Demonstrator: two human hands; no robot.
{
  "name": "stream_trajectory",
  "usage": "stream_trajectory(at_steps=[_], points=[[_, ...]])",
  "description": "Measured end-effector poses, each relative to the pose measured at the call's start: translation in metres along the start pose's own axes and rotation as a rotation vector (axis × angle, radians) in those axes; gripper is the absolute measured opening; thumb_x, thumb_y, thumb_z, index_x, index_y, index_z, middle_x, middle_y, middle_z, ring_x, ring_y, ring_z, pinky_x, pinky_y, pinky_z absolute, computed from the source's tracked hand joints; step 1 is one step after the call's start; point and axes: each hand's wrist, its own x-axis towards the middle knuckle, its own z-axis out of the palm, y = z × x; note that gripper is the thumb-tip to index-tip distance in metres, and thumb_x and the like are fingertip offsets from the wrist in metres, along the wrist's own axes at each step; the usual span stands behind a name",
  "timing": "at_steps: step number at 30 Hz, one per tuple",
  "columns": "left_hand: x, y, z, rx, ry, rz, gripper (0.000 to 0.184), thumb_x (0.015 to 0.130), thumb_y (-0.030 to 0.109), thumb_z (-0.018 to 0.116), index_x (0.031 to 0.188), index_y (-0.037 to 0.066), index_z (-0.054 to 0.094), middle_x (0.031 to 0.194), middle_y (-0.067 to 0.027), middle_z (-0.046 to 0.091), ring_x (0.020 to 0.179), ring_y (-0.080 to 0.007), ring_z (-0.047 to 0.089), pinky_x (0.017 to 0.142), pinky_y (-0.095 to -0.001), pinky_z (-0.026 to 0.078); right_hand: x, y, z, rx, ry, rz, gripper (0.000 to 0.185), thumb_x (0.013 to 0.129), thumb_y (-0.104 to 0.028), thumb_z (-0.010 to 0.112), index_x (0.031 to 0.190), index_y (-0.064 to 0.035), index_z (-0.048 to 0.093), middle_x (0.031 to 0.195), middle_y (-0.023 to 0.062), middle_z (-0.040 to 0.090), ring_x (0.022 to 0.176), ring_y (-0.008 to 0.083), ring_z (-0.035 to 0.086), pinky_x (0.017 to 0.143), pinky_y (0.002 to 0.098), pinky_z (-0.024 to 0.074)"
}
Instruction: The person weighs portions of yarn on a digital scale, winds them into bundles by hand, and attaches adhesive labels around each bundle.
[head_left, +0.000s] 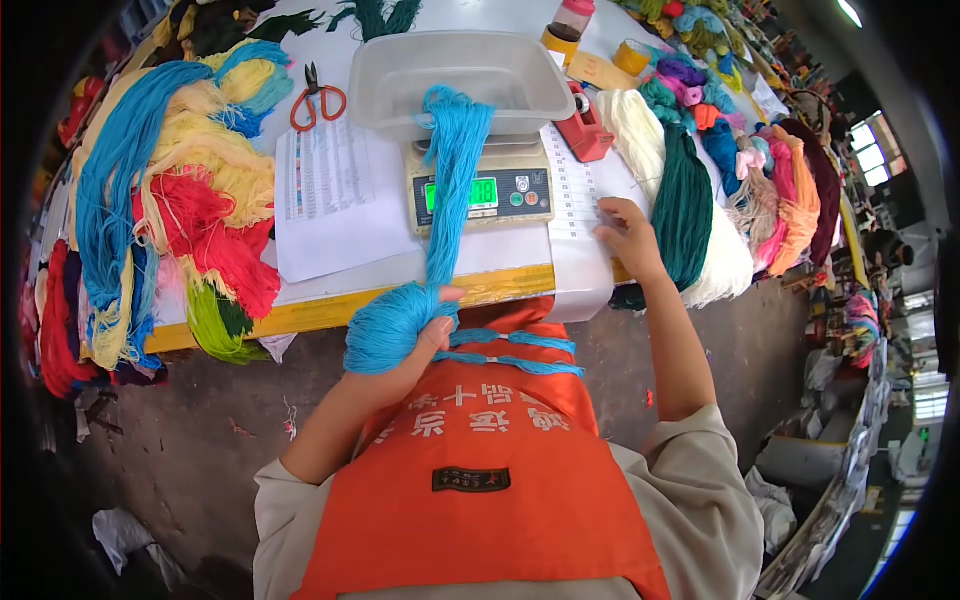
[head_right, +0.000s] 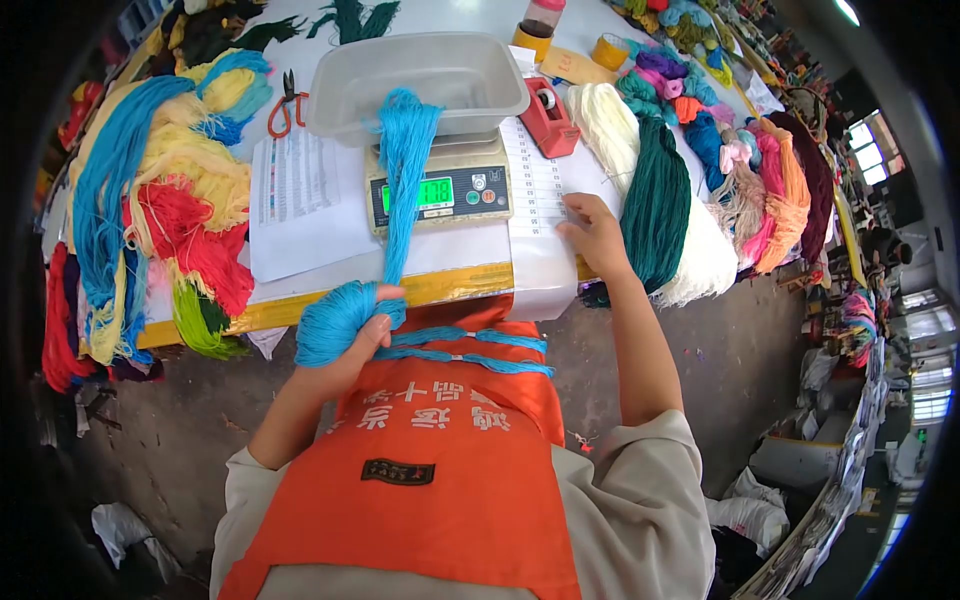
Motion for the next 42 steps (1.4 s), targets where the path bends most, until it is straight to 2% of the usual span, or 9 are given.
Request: stream_trajectory(at_steps=[3, 8, 15, 18, 27, 36, 38, 39, 42], points=[[0.004, 0.001, 0.003, -0.039, -0.013, -0.014, 0.026, 0.096, 0.007, 0.058, 0.122, 0.003, 0.062, 0.079, -0.0048, 0.063, 0.069, -0.0115, 0.061, 0.067, -0.0260, 0.049, 0.004, 0.002, -0.004, 0.096, 0.058, 0.261, 0.041, 0.076, -0.004, 0.076, 0.115, -0.0028, 0.064, 0.113, 0.0112, 0.063, 0.098, 0.0237, 0.063, 0.087, 0.0326, 0.0502], [0.008, -0.005, 0.007, 0.059, -0.032, 0.011, 0.026, 0.095, 0.005, 0.058, 0.121, 0.003, 0.063, 0.079, -0.0045, 0.062, 0.069, -0.0110, 0.061, 0.067, -0.0264, 0.049, 0.018, -0.006, 0.002, -0.130, 0.045, 0.084, 0.042, 0.076, -0.007, 0.077, 0.116, -0.0035, 0.064, 0.119, 0.0113, 0.062, 0.109, 0.0278, 0.058, 0.094, 0.0338, 0.0474], [0.012, 0.003, 0.001, 0.097, -0.030, -0.133, 0.026, 0.096, 0.008, 0.057, 0.121, 0.003, 0.063, 0.079, -0.0037, 0.063, 0.070, -0.0100, 0.061, 0.067, -0.0258, 0.049, 0.022, 0.004, -0.002, -0.050, -0.046, 0.029, 0.042, 0.078, -0.004, 0.074, 0.119, -0.0026, 0.063, 0.124, 0.0105, 0.058, 0.114, 0.0242, 0.056, 0.100, 0.0321, 0.0435], [0.015, -0.008, -0.002, 0.073, 0.025, -0.142, 0.029, 0.099, 0.016, 0.056, 0.125, 0.004, 0.061, 0.075, 0.0024, 0.058, 0.060, -0.0026, 0.044, 0.054, -0.0195, 0.036, 0.021, 0.004, -0.002, -0.067, -0.039, 0.015, 0.039, 0.078, -0.002, 0.074, 0.116, -0.0009, 0.064, 0.123, 0.0113, 0.058, 0.115, 0.0246, 0.056, 0.102, 0.0323, 0.0430], [0.017, -0.016, 0.004, -0.074, 0.075, -0.181, 0.029, 0.099, 0.016, 0.058, 0.125, 0.003, 0.061, 0.076, 0.0013, 0.060, 0.058, -0.0025, 0.045, 0.053, -0.0194, 0.037, 0.026, -0.002, -0.002, 0.010, -0.031, 0.051, 0.034, 0.076, -0.003, 0.076, 0.109, -0.0014, 0.067, 0.111, 0.0120, 0.062, 0.103, 0.0277, 0.061, 0.094, 0.0334, 0.0483], [0.013, -0.019, 0.000, -0.052, 0.069, -0.188, 0.034, 0.098, 0.014, 0.058, 0.130, 0.002, 0.057, 0.076, 0.0008, 0.060, 0.058, -0.0025, 0.045, 0.053, -0.0188, 0.036, 0.013, 0.004, 0.010, 0.090, 0.055, 0.045, 0.018, 0.081, 0.002, 0.071, 0.096, 0.0011, 0.062, 0.099, 0.0072, 0.064, 0.096, 0.0179, 0.060, 0.088, 0.0277, 0.0479], [0.014, -0.012, -0.002, -0.032, 0.042, -0.190, 0.036, 0.097, 0.008, 0.057, 0.132, 0.002, 0.055, 0.084, 0.0002, 0.062, 0.073, -0.0047, 0.057, 0.066, -0.0217, 0.047, 0.007, -0.016, 0.019, 0.297, 0.172, 0.210, 0.016, 0.082, 0.003, 0.070, 0.096, 0.0007, 0.062, 0.095, 0.0057, 0.064, 0.091, 0.0156, 0.059, 0.086, 0.0271, 0.0471], [0.015, -0.008, -0.002, -0.032, 0.055, -0.187, 0.036, 0.097, 0.008, 0.057, 0.132, 0.002, 0.055, 0.084, 0.0002, 0.062, 0.073, -0.0047, 0.057, 0.066, -0.0217, 0.047, -0.001, -0.031, 0.018, 0.132, 0.096, -0.051, 0.013, 0.085, 0.001, 0.069, 0.095, -0.0008, 0.062, 0.094, 0.0049, 0.064, 0.089, 0.0145, 0.058, 0.084, 0.0264, 0.0465], [0.015, -0.003, 0.002, -0.068, -0.003, -0.170, 0.047, 0.094, 0.011, 0.061, 0.139, 0.003, 0.049, 0.087, -0.0035, 0.063, 0.076, -0.0100, 0.060, 0.071, -0.0261, 0.050, -0.015, -0.128, 0.024, 0.155, -0.299, -0.396, 0.011, 0.085, -0.003, 0.068, 0.093, -0.0070, 0.062, 0.094, 0.0054, 0.065, 0.092, 0.0220, 0.061, 0.087, 0.0337, 0.0448]])
